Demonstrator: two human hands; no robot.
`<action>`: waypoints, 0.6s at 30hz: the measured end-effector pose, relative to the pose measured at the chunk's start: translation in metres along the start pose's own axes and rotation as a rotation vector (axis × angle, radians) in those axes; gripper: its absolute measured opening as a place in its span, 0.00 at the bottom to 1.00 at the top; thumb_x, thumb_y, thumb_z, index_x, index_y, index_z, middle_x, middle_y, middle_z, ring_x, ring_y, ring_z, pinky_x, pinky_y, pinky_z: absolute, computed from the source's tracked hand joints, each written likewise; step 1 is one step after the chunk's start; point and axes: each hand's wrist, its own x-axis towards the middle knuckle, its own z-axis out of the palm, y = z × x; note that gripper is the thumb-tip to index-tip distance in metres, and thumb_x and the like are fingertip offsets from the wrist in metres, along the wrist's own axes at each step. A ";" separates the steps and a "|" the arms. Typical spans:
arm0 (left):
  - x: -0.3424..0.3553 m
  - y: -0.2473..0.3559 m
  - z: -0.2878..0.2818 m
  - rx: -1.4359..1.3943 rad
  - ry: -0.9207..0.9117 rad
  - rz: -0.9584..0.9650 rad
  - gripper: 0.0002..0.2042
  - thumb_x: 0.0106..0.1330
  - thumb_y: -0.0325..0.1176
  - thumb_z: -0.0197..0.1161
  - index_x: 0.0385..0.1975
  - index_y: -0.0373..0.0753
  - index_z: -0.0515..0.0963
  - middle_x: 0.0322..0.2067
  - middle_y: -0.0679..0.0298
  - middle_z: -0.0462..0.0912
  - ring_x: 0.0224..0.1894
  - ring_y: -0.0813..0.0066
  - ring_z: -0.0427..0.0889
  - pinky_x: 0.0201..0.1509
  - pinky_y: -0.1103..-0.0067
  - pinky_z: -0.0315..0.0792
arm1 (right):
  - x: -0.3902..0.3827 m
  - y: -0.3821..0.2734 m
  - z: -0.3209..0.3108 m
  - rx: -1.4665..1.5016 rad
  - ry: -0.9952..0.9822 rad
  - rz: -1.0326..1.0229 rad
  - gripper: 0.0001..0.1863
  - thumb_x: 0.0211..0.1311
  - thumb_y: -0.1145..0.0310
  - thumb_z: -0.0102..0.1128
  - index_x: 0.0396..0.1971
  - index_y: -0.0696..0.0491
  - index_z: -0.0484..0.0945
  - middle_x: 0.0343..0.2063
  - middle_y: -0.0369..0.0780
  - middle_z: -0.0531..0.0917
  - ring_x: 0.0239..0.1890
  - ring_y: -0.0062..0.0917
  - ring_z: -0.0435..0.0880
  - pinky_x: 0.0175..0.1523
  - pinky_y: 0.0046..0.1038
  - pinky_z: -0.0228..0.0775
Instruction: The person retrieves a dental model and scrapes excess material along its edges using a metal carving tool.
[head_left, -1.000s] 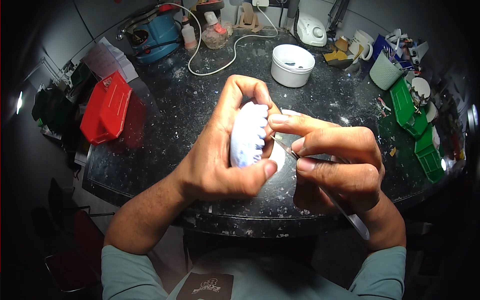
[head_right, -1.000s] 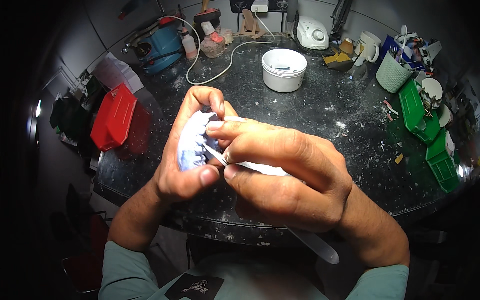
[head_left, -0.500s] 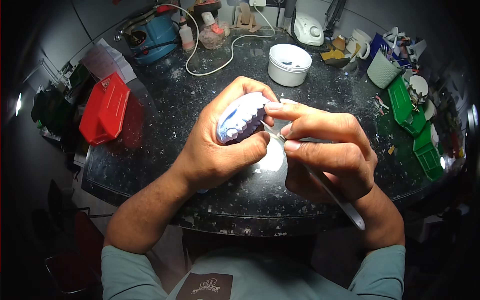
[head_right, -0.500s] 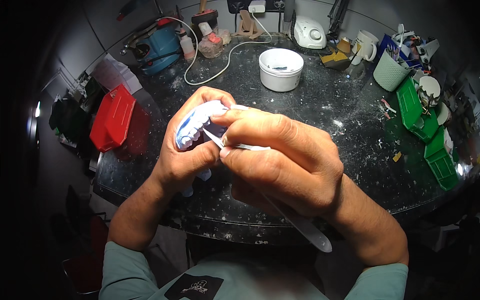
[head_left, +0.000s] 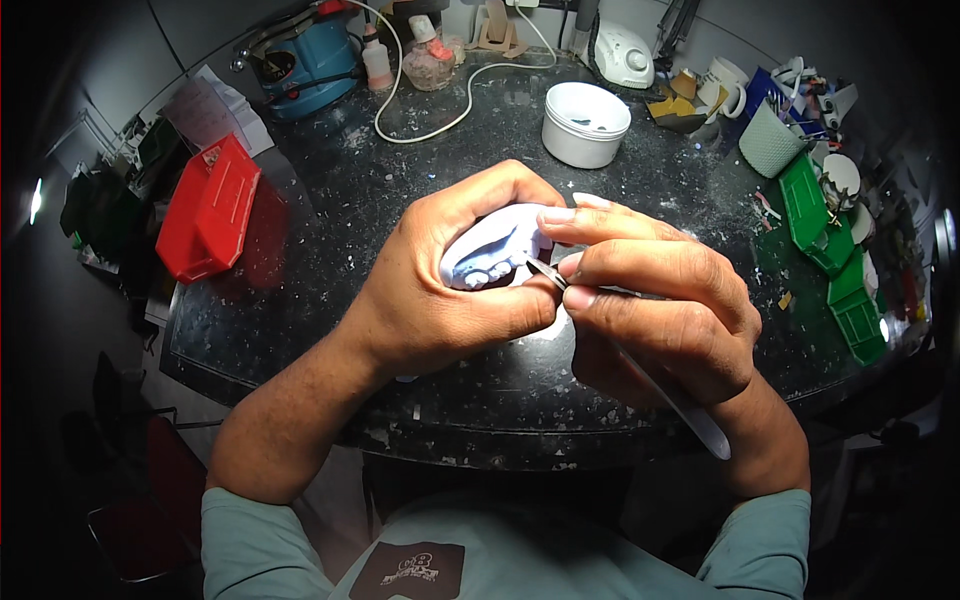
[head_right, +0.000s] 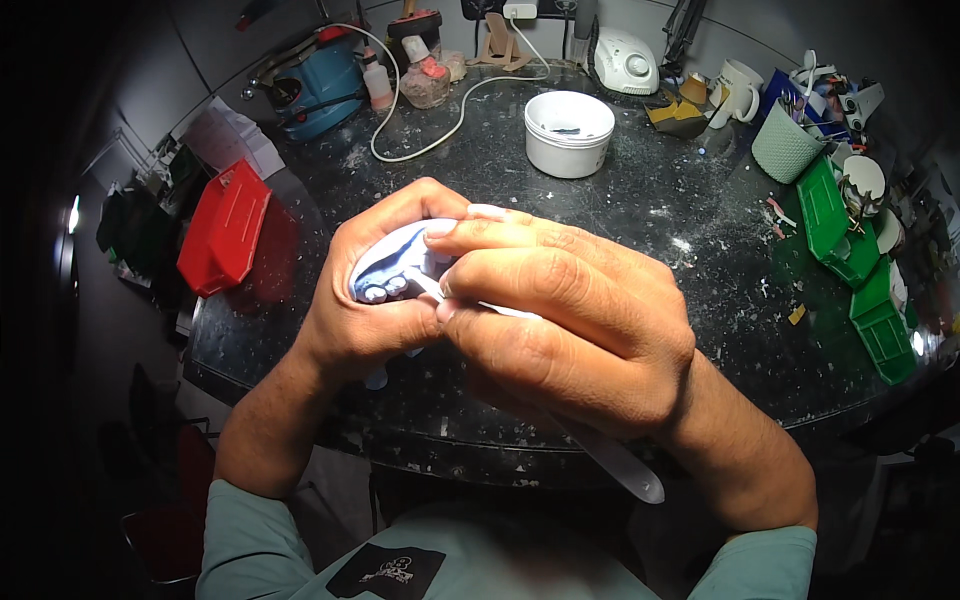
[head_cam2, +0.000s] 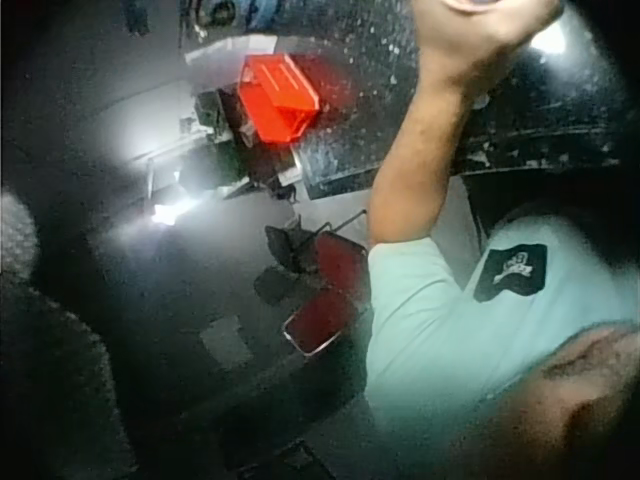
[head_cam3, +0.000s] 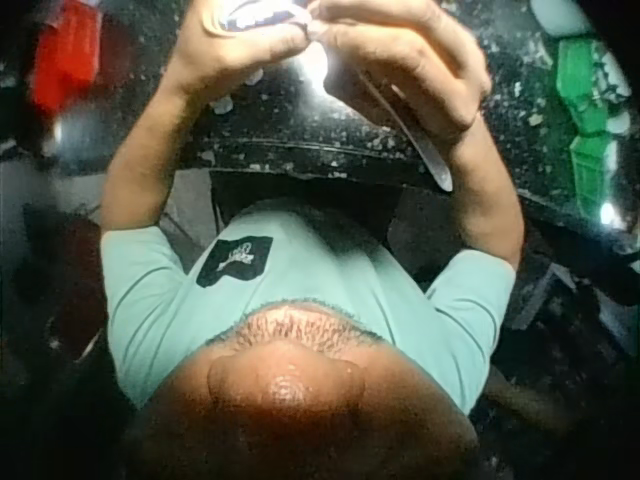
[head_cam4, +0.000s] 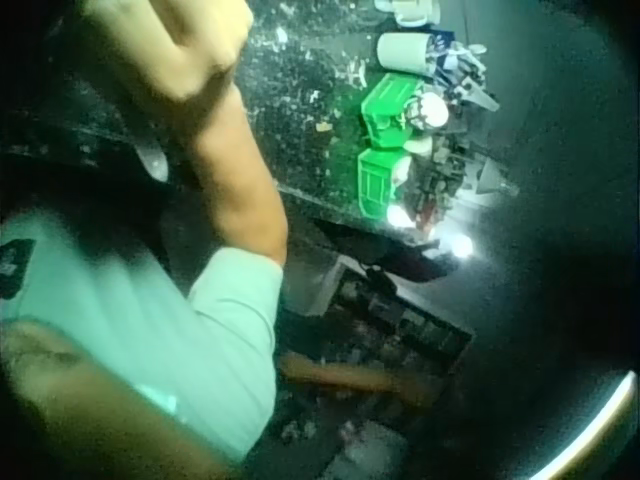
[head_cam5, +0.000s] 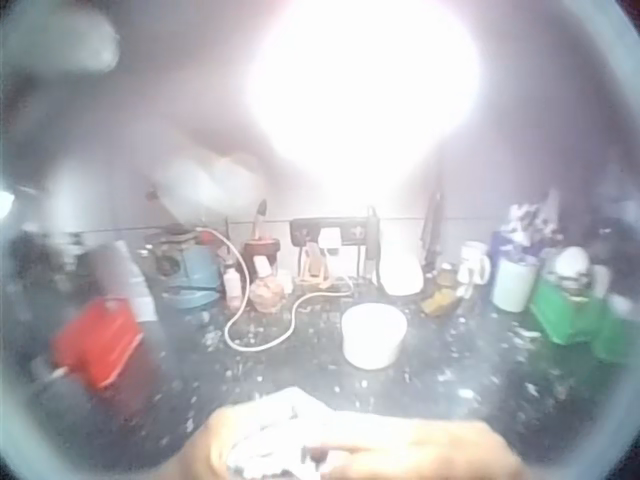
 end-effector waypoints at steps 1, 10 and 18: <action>0.000 -0.001 0.000 -0.002 0.000 0.000 0.17 0.55 0.25 0.71 0.43 0.37 0.75 0.34 0.71 0.78 0.37 0.90 0.75 0.39 0.87 0.70 | 0.000 0.001 0.000 -0.012 -0.010 -0.015 0.10 0.46 0.78 0.72 0.30 0.61 0.82 0.34 0.46 0.85 0.43 0.39 0.90 0.52 0.40 0.85; 0.000 -0.002 -0.004 0.027 -0.043 -0.097 0.11 0.55 0.28 0.71 0.36 0.36 0.78 0.29 0.72 0.79 0.32 0.90 0.74 0.34 0.87 0.69 | -0.003 0.004 0.000 0.058 -0.020 -0.017 0.09 0.44 0.76 0.71 0.27 0.61 0.82 0.32 0.47 0.85 0.40 0.41 0.90 0.47 0.38 0.86; 0.000 -0.003 -0.008 0.062 -0.064 -0.076 0.10 0.55 0.28 0.70 0.35 0.36 0.80 0.28 0.72 0.80 0.31 0.90 0.75 0.33 0.87 0.69 | -0.001 0.003 -0.002 0.048 -0.051 -0.014 0.09 0.43 0.77 0.71 0.27 0.61 0.82 0.32 0.48 0.85 0.40 0.40 0.90 0.46 0.37 0.86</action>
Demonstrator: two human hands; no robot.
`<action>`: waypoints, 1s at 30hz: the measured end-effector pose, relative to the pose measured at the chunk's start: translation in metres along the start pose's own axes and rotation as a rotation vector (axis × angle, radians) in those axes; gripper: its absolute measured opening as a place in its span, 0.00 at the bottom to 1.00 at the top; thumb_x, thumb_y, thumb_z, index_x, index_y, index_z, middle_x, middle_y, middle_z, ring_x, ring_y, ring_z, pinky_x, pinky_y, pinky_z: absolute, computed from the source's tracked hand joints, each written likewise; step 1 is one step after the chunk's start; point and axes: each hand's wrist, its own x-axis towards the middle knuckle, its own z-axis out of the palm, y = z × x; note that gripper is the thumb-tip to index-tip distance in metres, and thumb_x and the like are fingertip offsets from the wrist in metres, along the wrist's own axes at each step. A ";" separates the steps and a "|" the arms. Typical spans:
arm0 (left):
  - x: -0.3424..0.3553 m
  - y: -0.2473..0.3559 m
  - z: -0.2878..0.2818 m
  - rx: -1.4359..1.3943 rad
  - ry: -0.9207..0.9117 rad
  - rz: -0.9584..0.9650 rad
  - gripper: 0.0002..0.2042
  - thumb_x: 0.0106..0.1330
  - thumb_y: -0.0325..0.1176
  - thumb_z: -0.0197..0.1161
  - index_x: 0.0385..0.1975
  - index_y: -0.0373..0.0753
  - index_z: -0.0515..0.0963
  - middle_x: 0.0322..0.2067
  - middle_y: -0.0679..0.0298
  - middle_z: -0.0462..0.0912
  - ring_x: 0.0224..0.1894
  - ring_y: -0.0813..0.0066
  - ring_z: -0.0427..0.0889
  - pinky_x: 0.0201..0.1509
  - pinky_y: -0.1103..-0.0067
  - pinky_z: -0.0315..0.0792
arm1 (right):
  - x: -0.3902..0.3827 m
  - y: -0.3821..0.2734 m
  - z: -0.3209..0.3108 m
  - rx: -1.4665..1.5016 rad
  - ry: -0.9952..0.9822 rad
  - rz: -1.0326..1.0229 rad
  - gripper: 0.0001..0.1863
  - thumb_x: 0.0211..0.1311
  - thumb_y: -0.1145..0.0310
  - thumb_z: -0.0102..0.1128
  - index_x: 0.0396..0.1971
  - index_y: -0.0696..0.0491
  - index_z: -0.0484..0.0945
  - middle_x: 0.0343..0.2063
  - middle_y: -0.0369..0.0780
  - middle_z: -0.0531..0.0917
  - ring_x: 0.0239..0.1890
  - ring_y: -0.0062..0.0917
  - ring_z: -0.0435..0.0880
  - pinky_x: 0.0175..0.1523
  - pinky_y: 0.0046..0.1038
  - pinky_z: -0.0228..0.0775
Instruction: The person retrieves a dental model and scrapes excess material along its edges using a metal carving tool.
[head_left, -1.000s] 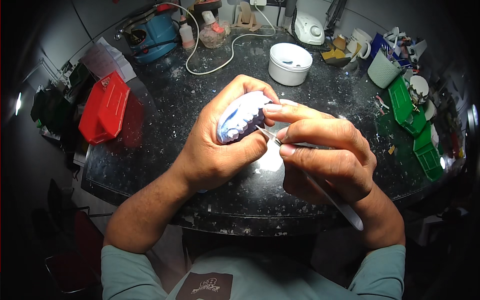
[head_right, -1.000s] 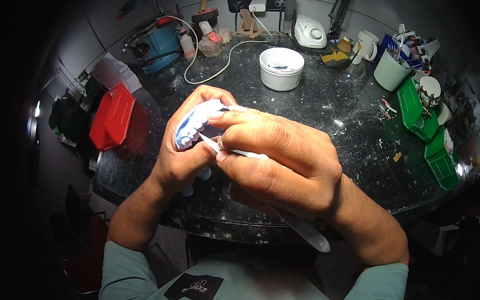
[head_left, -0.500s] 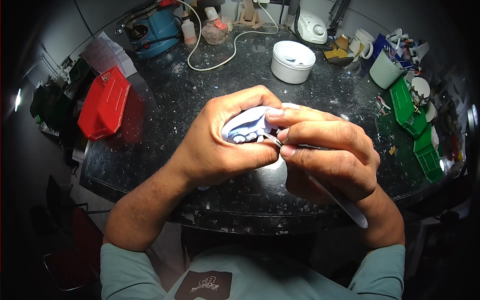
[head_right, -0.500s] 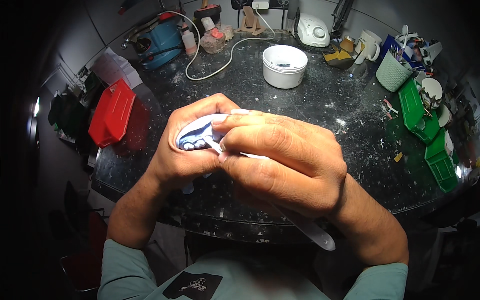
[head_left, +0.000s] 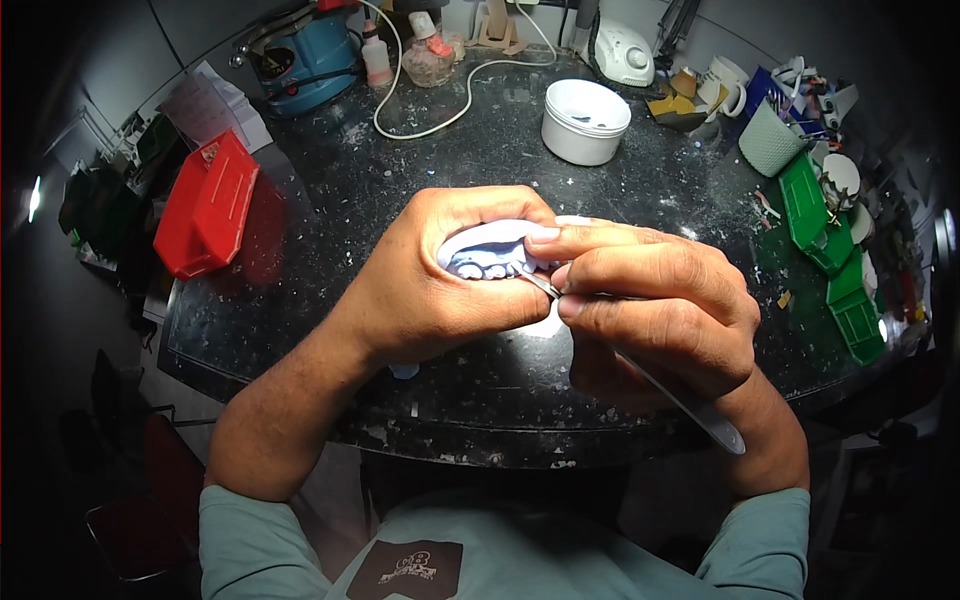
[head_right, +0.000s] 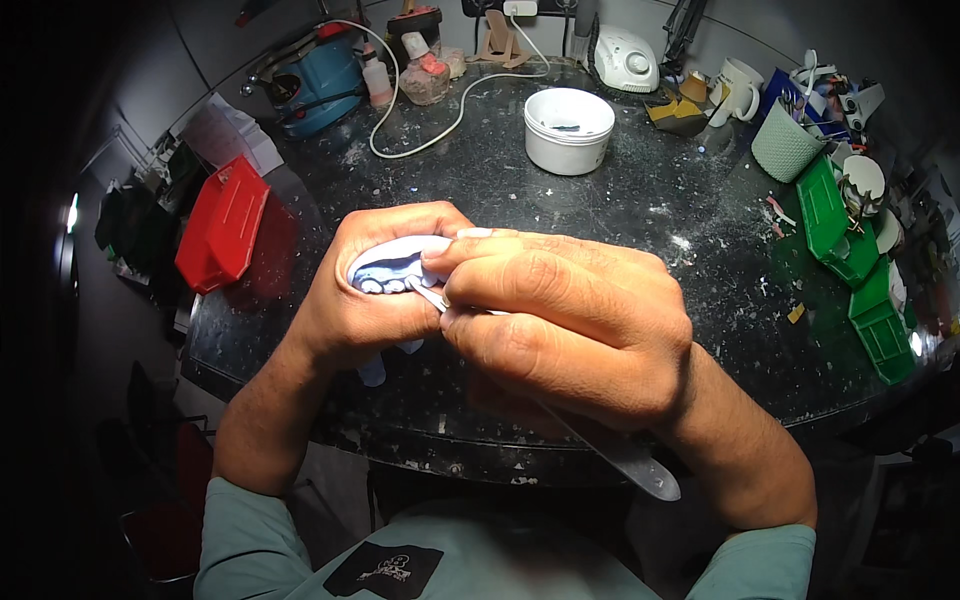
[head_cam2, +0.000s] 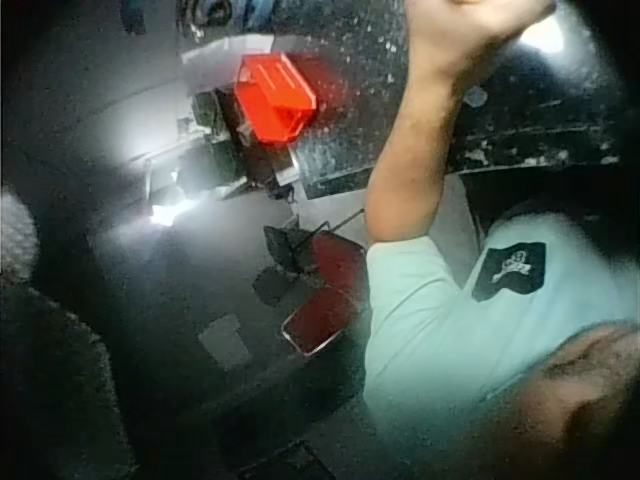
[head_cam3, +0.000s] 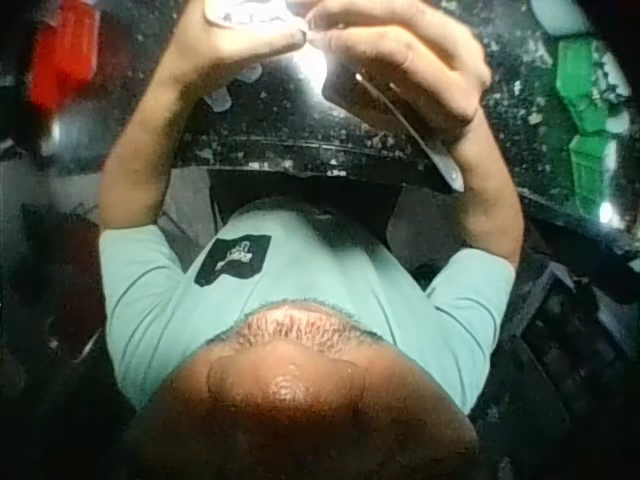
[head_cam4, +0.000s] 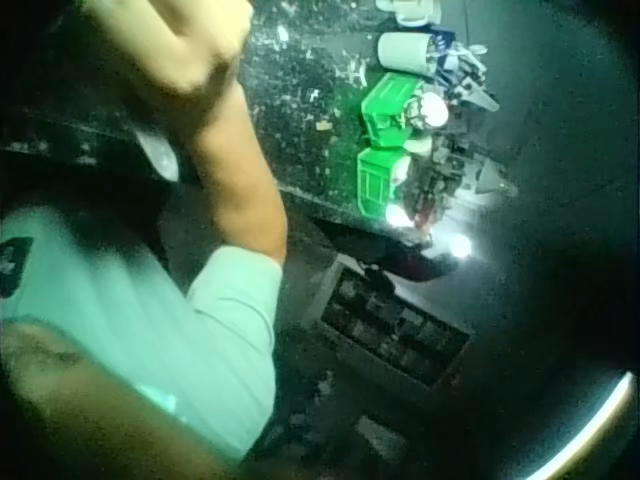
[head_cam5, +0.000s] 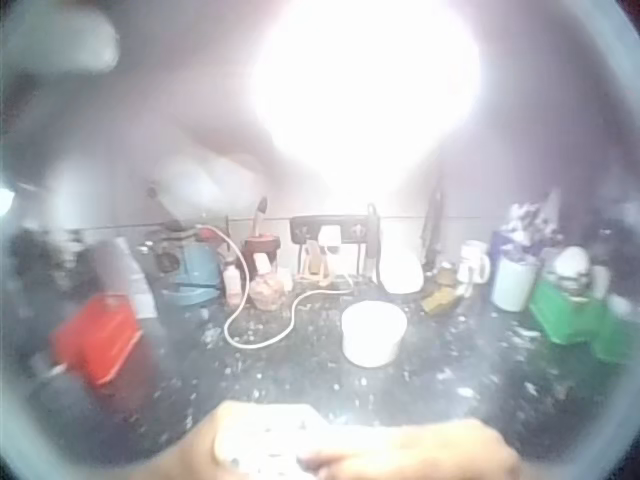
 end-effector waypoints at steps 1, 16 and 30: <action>0.000 0.001 0.001 0.000 0.000 -0.001 0.10 0.55 0.28 0.70 0.35 0.36 0.80 0.28 0.72 0.80 0.31 0.90 0.75 0.33 0.87 0.69 | 0.000 0.000 0.000 -0.003 -0.009 0.007 0.09 0.43 0.78 0.71 0.27 0.61 0.82 0.32 0.48 0.85 0.40 0.40 0.90 0.46 0.37 0.86; -0.001 0.015 0.002 0.004 -0.023 -0.201 0.17 0.48 0.30 0.68 0.38 0.32 0.79 0.29 0.70 0.79 0.33 0.87 0.75 0.36 0.86 0.69 | -0.004 -0.004 0.000 0.030 0.050 0.110 0.11 0.44 0.78 0.72 0.30 0.62 0.83 0.35 0.50 0.85 0.36 0.36 0.90 0.42 0.32 0.85; 0.001 0.001 -0.001 -0.037 -0.037 -0.023 0.10 0.54 0.27 0.72 0.33 0.36 0.79 0.28 0.71 0.81 0.32 0.89 0.75 0.35 0.85 0.70 | 0.001 0.003 0.001 -0.019 -0.041 -0.020 0.10 0.44 0.77 0.71 0.31 0.61 0.84 0.33 0.46 0.86 0.39 0.37 0.90 0.45 0.35 0.86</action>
